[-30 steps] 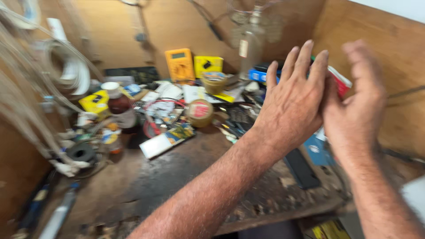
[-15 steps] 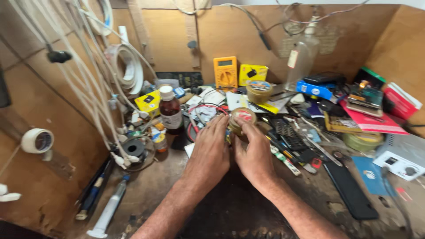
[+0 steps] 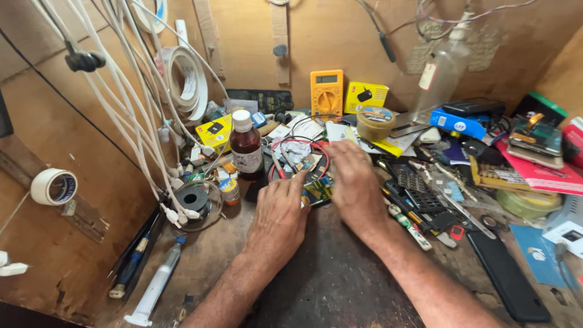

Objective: The person uses a soldering iron on a small circuit board, then assembles a mobile phone by inserting a battery and keypad into the casing. The person then uses a screwdriver to secure the back cover of the phone.

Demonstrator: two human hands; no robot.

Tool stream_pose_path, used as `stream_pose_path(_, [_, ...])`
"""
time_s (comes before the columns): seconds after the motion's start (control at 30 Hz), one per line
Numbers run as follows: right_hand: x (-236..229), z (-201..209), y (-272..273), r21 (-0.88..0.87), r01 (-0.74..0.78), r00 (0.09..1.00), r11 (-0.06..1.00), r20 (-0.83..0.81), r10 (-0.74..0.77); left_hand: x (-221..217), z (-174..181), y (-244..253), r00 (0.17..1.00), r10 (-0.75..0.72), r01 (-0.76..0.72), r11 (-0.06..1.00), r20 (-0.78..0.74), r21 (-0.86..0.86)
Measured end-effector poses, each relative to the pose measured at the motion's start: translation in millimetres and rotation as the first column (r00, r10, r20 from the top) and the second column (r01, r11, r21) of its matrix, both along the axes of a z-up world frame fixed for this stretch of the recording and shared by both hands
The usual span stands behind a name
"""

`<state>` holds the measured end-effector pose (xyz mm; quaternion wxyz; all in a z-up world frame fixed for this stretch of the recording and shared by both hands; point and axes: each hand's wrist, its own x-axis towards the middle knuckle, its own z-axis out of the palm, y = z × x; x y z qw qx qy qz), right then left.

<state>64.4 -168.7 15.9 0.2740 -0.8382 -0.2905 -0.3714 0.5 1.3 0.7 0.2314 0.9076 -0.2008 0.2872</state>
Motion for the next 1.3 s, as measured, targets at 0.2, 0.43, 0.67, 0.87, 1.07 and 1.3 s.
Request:
stream_pose_path(0.2, [12, -8, -17, 0.016, 0.059, 0.996, 0.998, 0.058, -0.060, -3, 2, -2, 0.999, -0.023, 0.025, 0.997, 0.030, -0.079])
stream_pose_path(0.43, [-23, 3, -22, 0.144, -0.086, 0.982, 0.986, -0.152, 0.108, -8, 3, -3, 0.999, 0.003, -0.008, 0.990, -0.038, -0.142])
stream_pose_path(0.67, [-51, 9, -16, -0.008, -0.127, 0.954, 0.992, -0.274, 0.120, -8, -4, -3, 1.000, -0.007, 0.002, 0.982, -0.025, -0.187])
stream_pose_path(0.87, [-46, 4, -17, 0.346, -0.166, 0.749, 0.923, -0.564, 0.346, -9, -5, -2, 0.999, -0.002, -0.005, 0.979, -0.034, -0.205])
stream_pose_path(1.07, [-46, -14, -23, -0.326, 0.020, 0.997, 0.945, -0.064, -0.043, -9, -6, -2, 0.999, -0.016, 0.005, 0.969, -0.043, -0.246])
stream_pose_path(1.3, [-46, -9, -20, -0.313, -0.061, 0.974, 0.948, -0.224, -0.011, -10, -6, -1, 1.000, -0.026, 0.022, 0.964, -0.012, -0.264])
